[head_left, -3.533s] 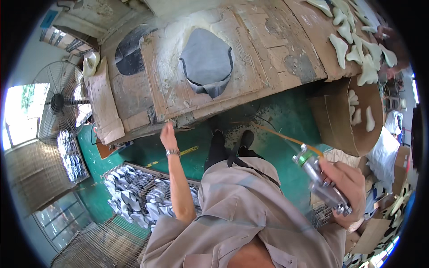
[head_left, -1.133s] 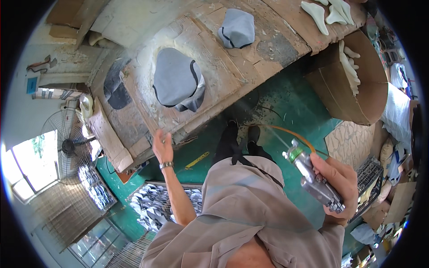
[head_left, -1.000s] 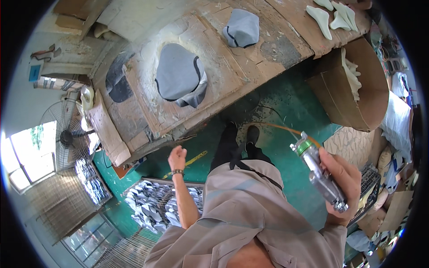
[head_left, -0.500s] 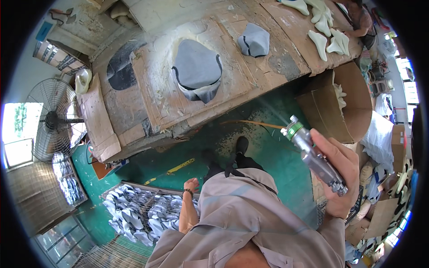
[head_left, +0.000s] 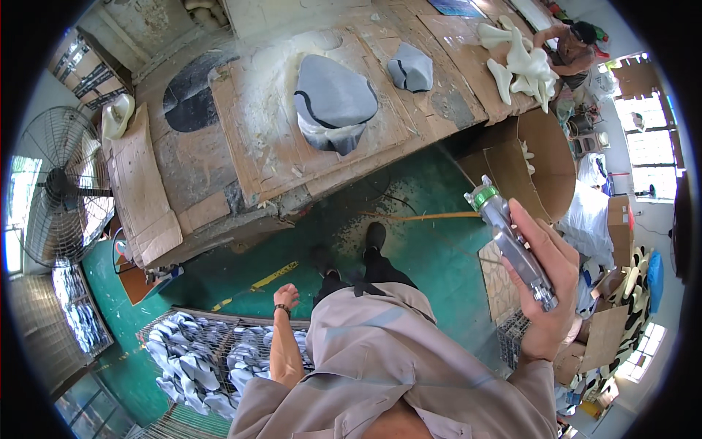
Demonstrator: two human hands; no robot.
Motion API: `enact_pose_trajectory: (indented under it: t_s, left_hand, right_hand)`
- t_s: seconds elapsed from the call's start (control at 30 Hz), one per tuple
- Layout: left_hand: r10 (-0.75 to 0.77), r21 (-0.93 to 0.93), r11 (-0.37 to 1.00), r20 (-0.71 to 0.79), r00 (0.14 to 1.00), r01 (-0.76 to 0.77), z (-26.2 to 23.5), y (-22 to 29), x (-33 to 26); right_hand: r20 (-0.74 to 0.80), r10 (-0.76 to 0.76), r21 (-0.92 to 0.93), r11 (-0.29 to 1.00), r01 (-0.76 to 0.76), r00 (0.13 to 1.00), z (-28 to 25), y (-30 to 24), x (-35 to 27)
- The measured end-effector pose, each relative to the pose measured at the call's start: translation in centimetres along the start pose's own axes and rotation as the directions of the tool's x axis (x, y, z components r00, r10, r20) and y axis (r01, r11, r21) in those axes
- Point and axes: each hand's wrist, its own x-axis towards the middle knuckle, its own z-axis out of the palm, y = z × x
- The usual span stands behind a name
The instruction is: Applying adhesive and organizing foam pieces for shoe or garment assembly at a factory workbench.
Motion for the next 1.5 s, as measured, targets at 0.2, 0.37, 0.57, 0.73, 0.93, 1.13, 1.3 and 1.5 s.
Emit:
enact_pose_trajectory:
  t_s: [0.2,0.37,0.57,0.73,0.93,1.13,1.3,1.5]
  left_hand:
    - [0.043,-0.017,0.999,0.021,0.999,-0.043,-0.7,0.7,1.4]
    - [0.063,-0.002,0.998,0.052,0.997,-0.063,-1.9,-1.2,2.1]
    - [-0.054,-0.008,0.998,0.047,0.997,0.055,-2.6,-4.7,1.8]
    - [0.023,0.088,0.996,0.069,0.997,-0.029,-1.0,-2.5,1.5]
    - [0.457,-0.049,0.889,0.083,0.886,-0.454,3.8,8.3,0.3]
    - [0.866,0.157,0.499,-0.066,0.495,-0.852,11.2,27.3,-4.5]
    - [0.972,0.276,0.217,-0.15,0.182,-0.936,21.2,42.4,-11.9]
    - [0.923,0.733,0.384,-0.305,0.233,-0.561,23.9,48.8,-8.0]
  right_hand:
    - [0.032,-0.083,-0.031,0.996,0.084,0.996,2.6,-4.9,-0.9]
    - [0.01,-0.088,-0.037,0.995,0.089,0.996,3.9,-7.8,-2.1]
    - [0.115,-0.243,-0.04,0.968,0.249,0.963,4.1,-7.6,-4.5]
    - [0.204,-0.185,-0.104,0.972,0.209,0.961,2.4,-7.0,-7.0]
    - [0.132,-0.138,-0.066,0.987,0.148,0.982,1.5,-2.1,-8.6]
    - [0.03,0.182,0.059,0.981,-0.184,0.983,-0.7,3.4,-9.7]
    - [-0.024,0.289,0.18,0.943,-0.28,0.957,-2.6,9.6,-8.2]
    - [-0.032,0.148,0.303,0.944,-0.131,0.989,-5.4,17.0,-5.3]
